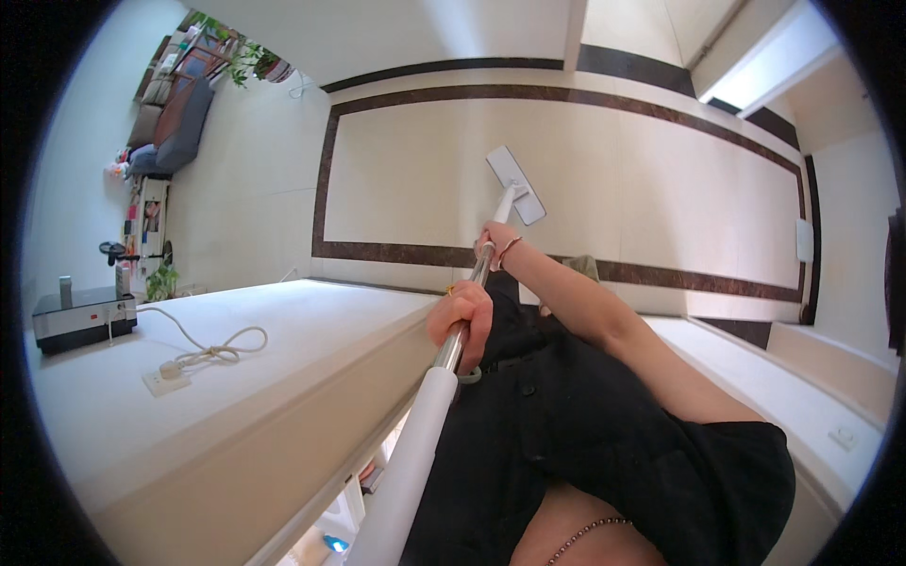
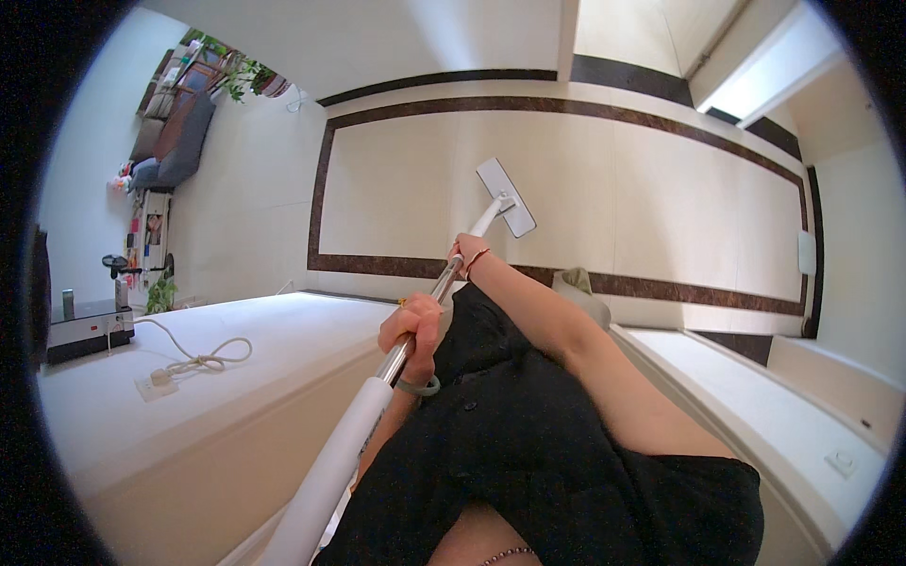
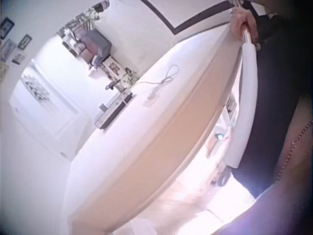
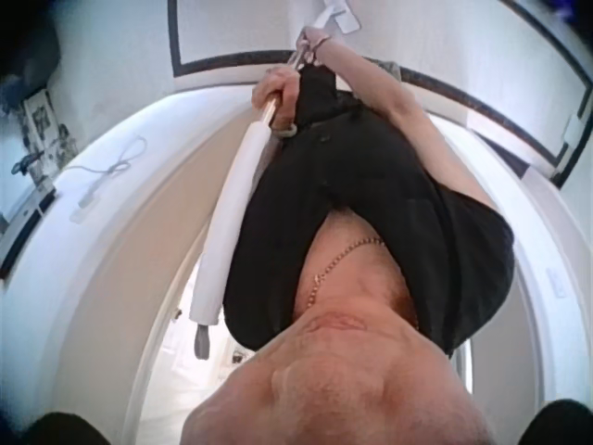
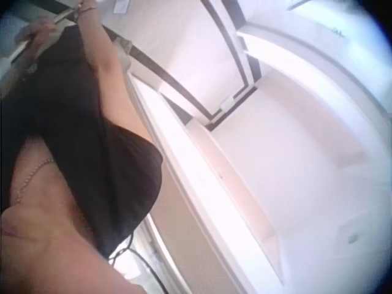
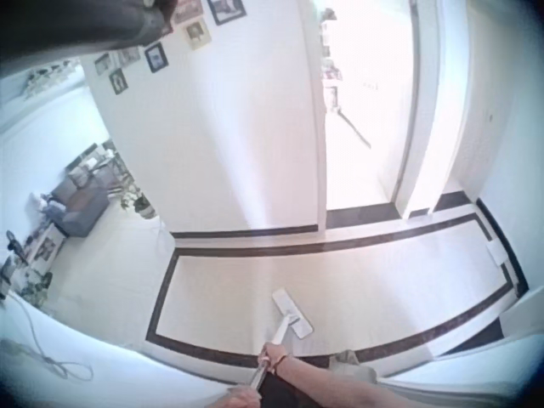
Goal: The person mops the floor in a bedroom and hallway using a flat mop. They move through the rooms, cleaning the tiled surfaces, and briefly dip the mop into a bucket in the bathroom before continuing to mop the living area.
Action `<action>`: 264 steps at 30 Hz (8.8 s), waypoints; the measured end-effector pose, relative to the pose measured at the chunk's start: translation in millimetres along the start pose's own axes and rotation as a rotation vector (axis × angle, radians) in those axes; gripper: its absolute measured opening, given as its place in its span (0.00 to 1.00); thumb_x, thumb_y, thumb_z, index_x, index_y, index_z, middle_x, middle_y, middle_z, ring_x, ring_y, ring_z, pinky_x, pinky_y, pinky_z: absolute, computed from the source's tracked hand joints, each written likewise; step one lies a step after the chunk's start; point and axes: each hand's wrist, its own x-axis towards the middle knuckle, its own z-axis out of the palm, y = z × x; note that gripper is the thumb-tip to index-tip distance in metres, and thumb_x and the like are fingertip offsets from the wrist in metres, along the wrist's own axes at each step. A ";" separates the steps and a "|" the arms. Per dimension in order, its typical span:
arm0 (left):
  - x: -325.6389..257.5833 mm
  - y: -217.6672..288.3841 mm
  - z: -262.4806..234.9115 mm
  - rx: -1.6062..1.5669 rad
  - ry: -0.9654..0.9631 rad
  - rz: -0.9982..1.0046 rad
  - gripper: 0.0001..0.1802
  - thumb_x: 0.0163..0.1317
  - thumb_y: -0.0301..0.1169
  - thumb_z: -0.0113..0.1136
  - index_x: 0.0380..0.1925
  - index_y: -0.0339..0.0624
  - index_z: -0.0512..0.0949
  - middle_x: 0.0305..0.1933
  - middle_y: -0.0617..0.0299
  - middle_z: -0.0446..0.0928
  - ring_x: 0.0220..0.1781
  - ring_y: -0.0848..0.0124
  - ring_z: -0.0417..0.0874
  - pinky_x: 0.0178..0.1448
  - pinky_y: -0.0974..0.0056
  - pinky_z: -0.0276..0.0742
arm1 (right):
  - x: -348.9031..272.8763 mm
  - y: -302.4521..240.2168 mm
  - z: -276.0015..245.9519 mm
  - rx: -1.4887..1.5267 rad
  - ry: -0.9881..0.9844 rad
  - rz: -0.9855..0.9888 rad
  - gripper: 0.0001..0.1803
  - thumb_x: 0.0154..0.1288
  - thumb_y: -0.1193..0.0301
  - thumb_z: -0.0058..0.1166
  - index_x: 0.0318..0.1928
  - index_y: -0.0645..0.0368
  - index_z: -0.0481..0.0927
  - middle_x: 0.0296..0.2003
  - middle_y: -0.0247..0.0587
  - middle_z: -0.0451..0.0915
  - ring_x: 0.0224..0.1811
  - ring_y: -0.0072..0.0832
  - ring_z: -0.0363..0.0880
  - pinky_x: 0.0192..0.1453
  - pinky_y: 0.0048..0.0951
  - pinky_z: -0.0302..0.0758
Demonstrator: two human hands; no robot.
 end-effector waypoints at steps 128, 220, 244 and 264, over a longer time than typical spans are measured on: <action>318.7 34.8 -1223.8 1.579 2.594 0.184 0.32 0.73 0.25 0.45 0.74 0.39 0.51 0.75 0.53 0.57 0.76 0.63 0.57 0.76 0.59 0.52 | 342.0 821.5 1222.8 -2.207 -2.467 2.283 0.22 0.77 0.64 0.39 0.65 0.57 0.70 0.47 0.38 0.85 0.41 0.23 0.85 0.50 0.26 0.81; 496.2 -105.5 -1561.9 0.516 1.403 0.118 0.12 0.69 0.36 0.58 0.36 0.40 0.69 0.26 0.60 0.72 0.25 0.73 0.73 0.31 0.68 0.70 | 573.9 830.0 1469.8 -1.892 -2.505 -0.106 0.13 0.55 0.65 0.59 0.26 0.58 0.70 0.21 0.45 0.73 0.27 0.42 0.75 0.36 0.44 0.69; 531.1 -105.1 -1843.2 0.298 0.777 0.337 0.12 0.68 0.32 0.53 0.28 0.46 0.63 0.15 0.68 0.62 0.13 0.77 0.57 0.18 0.71 0.53 | 894.3 936.6 1573.8 -0.595 0.083 0.551 0.11 0.71 0.67 0.49 0.47 0.56 0.64 0.29 0.42 0.74 0.26 0.34 0.75 0.32 0.38 0.80; 544.7 -124.8 -2186.1 0.241 0.907 0.343 0.18 0.69 0.41 0.58 0.30 0.43 0.63 0.16 0.66 0.62 0.15 0.76 0.58 0.19 0.70 0.57 | 969.1 1154.7 1828.3 -0.585 0.032 0.525 0.09 0.71 0.69 0.39 0.31 0.54 0.61 0.19 0.35 0.66 0.17 0.25 0.66 0.18 0.25 0.62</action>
